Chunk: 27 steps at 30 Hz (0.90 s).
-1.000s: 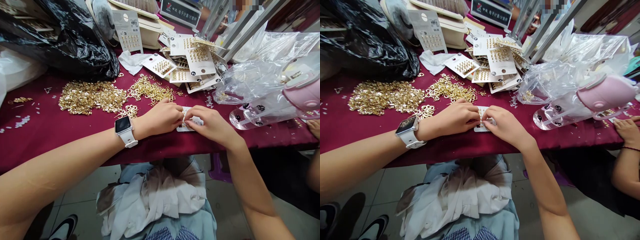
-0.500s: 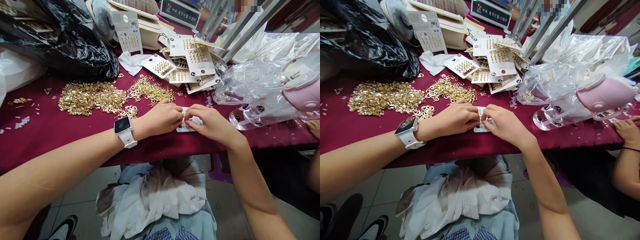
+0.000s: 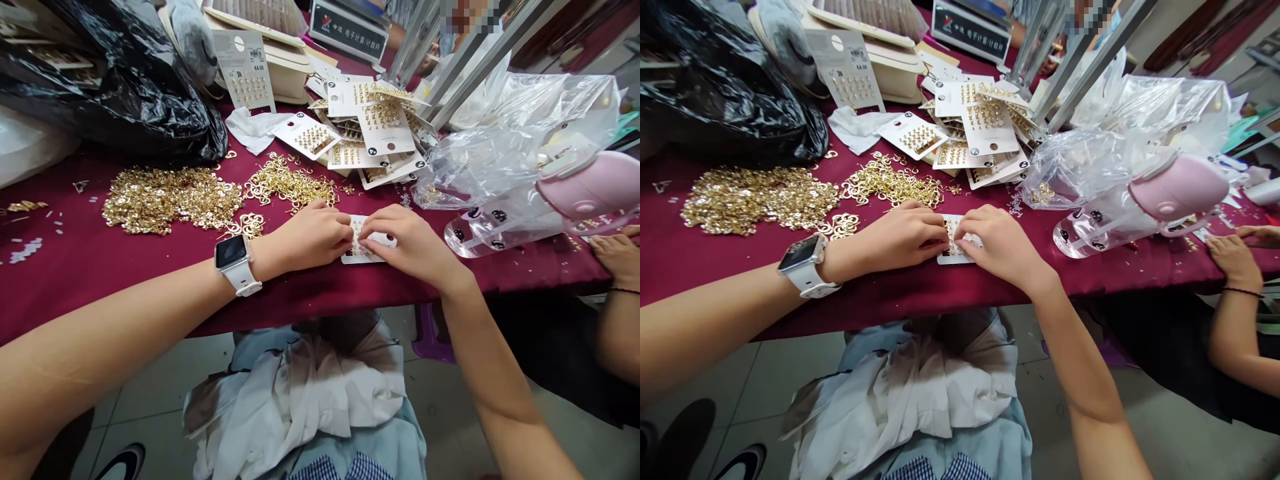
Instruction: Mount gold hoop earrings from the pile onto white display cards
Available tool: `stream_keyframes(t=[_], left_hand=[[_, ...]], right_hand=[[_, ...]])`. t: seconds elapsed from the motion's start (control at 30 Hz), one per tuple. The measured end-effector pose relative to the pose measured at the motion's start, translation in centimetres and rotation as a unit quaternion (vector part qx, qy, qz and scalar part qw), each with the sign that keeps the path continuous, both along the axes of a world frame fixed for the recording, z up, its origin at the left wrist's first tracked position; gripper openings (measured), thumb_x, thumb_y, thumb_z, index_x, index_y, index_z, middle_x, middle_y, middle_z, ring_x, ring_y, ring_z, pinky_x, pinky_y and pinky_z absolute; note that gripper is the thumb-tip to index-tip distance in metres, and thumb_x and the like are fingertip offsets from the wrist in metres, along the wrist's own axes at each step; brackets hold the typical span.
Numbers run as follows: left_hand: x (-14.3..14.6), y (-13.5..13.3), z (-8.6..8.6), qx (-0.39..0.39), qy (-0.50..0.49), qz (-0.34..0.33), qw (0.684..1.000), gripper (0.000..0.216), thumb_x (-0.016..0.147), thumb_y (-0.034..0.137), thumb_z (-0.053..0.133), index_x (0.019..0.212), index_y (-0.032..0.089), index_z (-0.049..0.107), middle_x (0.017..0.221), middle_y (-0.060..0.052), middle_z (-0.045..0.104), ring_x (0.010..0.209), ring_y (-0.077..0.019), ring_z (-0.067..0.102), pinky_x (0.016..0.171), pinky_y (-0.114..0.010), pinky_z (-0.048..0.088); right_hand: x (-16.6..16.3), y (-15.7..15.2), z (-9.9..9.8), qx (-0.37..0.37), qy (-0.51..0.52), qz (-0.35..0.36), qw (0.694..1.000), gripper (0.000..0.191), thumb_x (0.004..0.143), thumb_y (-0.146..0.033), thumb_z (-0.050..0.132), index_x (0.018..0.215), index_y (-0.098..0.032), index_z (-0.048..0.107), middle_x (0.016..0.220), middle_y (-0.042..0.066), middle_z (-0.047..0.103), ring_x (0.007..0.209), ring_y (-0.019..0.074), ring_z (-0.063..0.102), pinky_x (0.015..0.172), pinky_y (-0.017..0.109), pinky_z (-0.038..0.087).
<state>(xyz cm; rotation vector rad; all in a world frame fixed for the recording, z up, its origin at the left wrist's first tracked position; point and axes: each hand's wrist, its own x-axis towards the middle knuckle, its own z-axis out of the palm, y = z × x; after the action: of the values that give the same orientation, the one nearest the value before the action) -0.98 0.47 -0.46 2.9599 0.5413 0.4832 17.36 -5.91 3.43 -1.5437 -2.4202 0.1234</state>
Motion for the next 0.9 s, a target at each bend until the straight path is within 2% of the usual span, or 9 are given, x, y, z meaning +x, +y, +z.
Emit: stream_keyframes(t=[0.07, 0.13, 0.23, 0.33, 0.4, 0.6, 0.9], left_hand=[[-0.1, 0.1, -0.1, 0.051, 0.006, -0.007, 0.999, 0.027, 0.093, 0.027, 0.047, 0.080, 0.015, 0.068, 0.084, -0.003, 0.069, 0.081, -0.0161, 0.059, 0.079, -0.032, 0.031], [-0.2, 0.1, -0.2, 0.108, 0.008, -0.019, 0.994, 0.030, 0.094, 0.027, 0.045, 0.077, 0.016, 0.066, 0.083, -0.003, 0.069, 0.080, -0.0170, 0.057, 0.080, -0.033, 0.031], [-0.3, 0.1, -0.4, 0.168, -0.011, -0.021, 0.986, 0.028, 0.094, 0.029, 0.045, 0.079, 0.017, 0.065, 0.084, -0.002, 0.067, 0.082, -0.0184, 0.056, 0.079, -0.033, 0.032], [-0.4, 0.1, -0.2, 0.207, -0.034, -0.018, 0.978, 0.025, 0.094, 0.030, 0.045, 0.084, 0.017, 0.063, 0.086, -0.003, 0.066, 0.083, -0.0188, 0.055, 0.080, -0.033, 0.034], [-0.4, 0.0, 0.0, 0.223, -0.041, -0.024, 0.974, 0.024, 0.095, 0.028, 0.044, 0.083, 0.018, 0.062, 0.087, -0.003, 0.066, 0.082, -0.0183, 0.054, 0.079, -0.033, 0.035], [-0.5, -0.1, 0.5, 0.226, -0.045, -0.077, 0.970, 0.029, 0.095, 0.027, 0.041, 0.076, 0.020, 0.062, 0.084, -0.002, 0.065, 0.079, -0.0170, 0.053, 0.077, -0.032, 0.036], [-0.4, 0.0, 0.2, 0.223, -0.061, -0.070, 0.970, 0.030, 0.094, 0.025, 0.043, 0.075, 0.019, 0.065, 0.087, -0.002, 0.066, 0.084, -0.0177, 0.054, 0.080, -0.032, 0.038]], right_hand=[[1.5, -0.1, -0.3, 0.071, 0.055, -0.058, 0.994, 0.009, 0.083, -0.022, 0.059, 0.080, -0.021, 0.067, 0.088, 0.005, 0.069, 0.087, 0.0215, 0.062, 0.084, 0.036, 0.048], [3.5, -0.2, -1.3, 0.146, 0.098, -0.140, 0.975, 0.012, 0.085, -0.023, 0.056, 0.081, -0.021, 0.068, 0.087, 0.005, 0.069, 0.086, 0.0215, 0.063, 0.083, 0.037, 0.049], [6.1, -0.2, -3.7, 0.202, 0.093, -0.224, 0.949, 0.017, 0.085, -0.023, 0.053, 0.084, -0.020, 0.069, 0.089, 0.008, 0.069, 0.088, 0.0242, 0.063, 0.084, 0.040, 0.050], [7.5, -0.1, -5.6, 0.208, 0.061, -0.261, 0.941, 0.023, 0.086, -0.023, 0.048, 0.091, -0.017, 0.070, 0.092, 0.011, 0.069, 0.089, 0.0259, 0.063, 0.085, 0.042, 0.049], [7.8, 0.2, -6.0, 0.220, 0.051, -0.284, 0.932, 0.026, 0.086, -0.023, 0.045, 0.095, -0.017, 0.069, 0.095, 0.012, 0.069, 0.092, 0.0263, 0.062, 0.086, 0.042, 0.049], [8.0, 1.1, -6.1, 0.175, 0.028, -0.303, 0.936, 0.025, 0.081, -0.018, 0.048, 0.094, -0.017, 0.070, 0.096, 0.011, 0.069, 0.090, 0.0271, 0.061, 0.084, 0.043, 0.049], [7.2, 1.0, -6.1, 0.137, 0.013, -0.320, 0.937, 0.024, 0.083, -0.016, 0.048, 0.093, -0.017, 0.070, 0.097, 0.011, 0.067, 0.092, 0.0278, 0.057, 0.085, 0.043, 0.047]])
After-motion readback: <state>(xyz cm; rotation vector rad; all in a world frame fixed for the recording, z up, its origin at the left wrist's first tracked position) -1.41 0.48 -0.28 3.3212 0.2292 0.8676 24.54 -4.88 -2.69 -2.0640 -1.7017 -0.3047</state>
